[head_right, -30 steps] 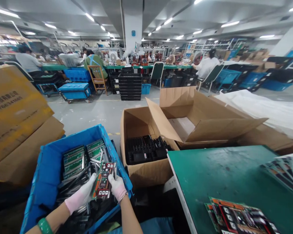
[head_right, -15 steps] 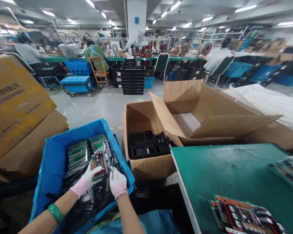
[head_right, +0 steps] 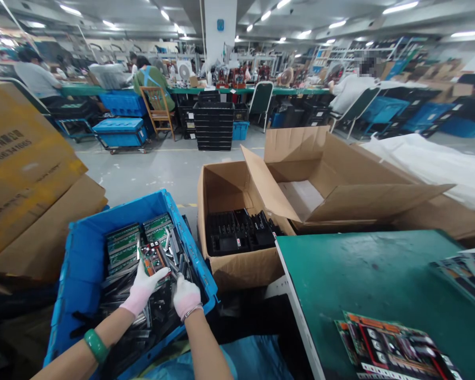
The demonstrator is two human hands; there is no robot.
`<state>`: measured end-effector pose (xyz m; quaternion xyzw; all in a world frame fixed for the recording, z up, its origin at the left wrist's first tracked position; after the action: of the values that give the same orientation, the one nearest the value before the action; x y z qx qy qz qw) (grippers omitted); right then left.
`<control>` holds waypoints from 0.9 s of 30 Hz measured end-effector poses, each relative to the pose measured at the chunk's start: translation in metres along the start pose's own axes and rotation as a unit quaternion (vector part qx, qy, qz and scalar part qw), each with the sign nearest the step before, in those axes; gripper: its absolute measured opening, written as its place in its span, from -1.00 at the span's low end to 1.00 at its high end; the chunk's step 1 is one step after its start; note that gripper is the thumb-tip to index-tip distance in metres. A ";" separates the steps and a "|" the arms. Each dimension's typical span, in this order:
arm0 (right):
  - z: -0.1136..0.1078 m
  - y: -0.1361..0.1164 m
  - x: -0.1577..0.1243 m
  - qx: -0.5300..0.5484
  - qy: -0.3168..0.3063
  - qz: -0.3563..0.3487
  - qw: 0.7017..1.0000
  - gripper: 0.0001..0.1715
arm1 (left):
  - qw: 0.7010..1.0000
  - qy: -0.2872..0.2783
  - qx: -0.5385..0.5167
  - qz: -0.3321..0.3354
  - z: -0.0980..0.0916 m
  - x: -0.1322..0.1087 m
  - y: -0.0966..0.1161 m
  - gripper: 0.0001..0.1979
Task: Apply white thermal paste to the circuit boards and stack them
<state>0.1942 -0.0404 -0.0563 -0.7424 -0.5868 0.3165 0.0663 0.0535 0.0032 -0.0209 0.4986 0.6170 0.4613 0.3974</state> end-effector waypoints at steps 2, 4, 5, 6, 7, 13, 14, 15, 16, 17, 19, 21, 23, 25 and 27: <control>0.000 0.001 0.002 0.003 -0.007 0.012 1.000 -0.46 | 1.000 0.006 0.008 -0.001 0.003 0.000 0.002 -0.21; -0.001 0.004 0.005 0.009 -0.013 0.027 1.000 -0.48 | 1.000 0.009 0.011 -0.005 0.005 -0.001 0.004 -0.22; -0.002 0.007 0.007 0.012 -0.017 0.037 0.999 -0.50 | 1.000 0.009 0.010 -0.008 0.005 -0.001 0.005 -0.23; -0.003 0.009 0.009 0.013 -0.020 0.048 0.999 -0.52 | 1.000 0.008 0.006 -0.014 0.005 -0.002 0.006 -0.24; -0.004 0.012 0.011 0.015 -0.022 0.059 0.998 -0.52 | 1.000 0.006 -0.001 -0.021 0.003 -0.002 0.008 -0.26; -0.005 0.007 0.007 0.023 -0.032 0.010 0.999 -0.52 | 0.994 0.008 -0.054 -0.097 -0.013 -0.004 0.009 -0.34; -0.005 0.004 0.004 0.021 -0.036 -0.007 0.999 -0.52 | 0.992 0.013 -0.062 -0.107 -0.013 -0.004 0.008 -0.34; -0.004 0.002 0.002 0.018 -0.040 -0.021 0.999 -0.51 | 0.991 0.016 -0.070 -0.115 -0.012 -0.004 0.006 -0.35; -0.003 0.000 0.000 0.014 -0.044 -0.033 0.998 -0.50 | 0.990 0.017 -0.077 -0.121 -0.010 -0.004 0.005 -0.35; -0.003 -0.002 -0.001 0.012 -0.048 -0.041 0.998 -0.49 | 0.989 0.016 -0.083 -0.123 -0.008 -0.005 0.004 -0.35; -0.004 -0.002 -0.002 0.007 -0.053 -0.048 0.997 -0.49 | 0.988 0.009 -0.090 -0.122 -0.002 -0.007 0.003 -0.37; -0.005 -0.003 -0.002 0.005 -0.059 -0.049 0.997 -0.52 | 0.989 0.002 -0.089 -0.114 0.001 -0.009 0.004 -0.36; -0.006 -0.003 -0.002 0.004 -0.064 -0.045 0.997 -0.55 | 0.992 -0.001 -0.083 -0.099 0.001 -0.010 0.007 -0.34; -0.006 -0.004 -0.003 0.005 -0.069 -0.035 0.997 -0.57 | 0.994 0.000 -0.076 -0.074 0.000 -0.009 0.010 -0.28; -0.005 -0.004 -0.003 0.007 -0.073 -0.018 0.997 -0.59 | 0.997 0.004 -0.067 -0.047 0.000 -0.007 0.013 -0.24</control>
<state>0.1936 -0.0404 -0.0490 -0.7063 -0.6006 0.3730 0.0342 0.0574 -0.0024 -0.0084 0.4395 0.6088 0.4849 0.4484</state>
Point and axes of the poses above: each hand's wrist, its own x-axis towards the middle knuckle, its own z-axis out of the palm, y = z × x, the point moved 7 cm from there along x, towards the middle knuckle, and after that the axes turned 13 degrees about z, right-handed, at the moved point
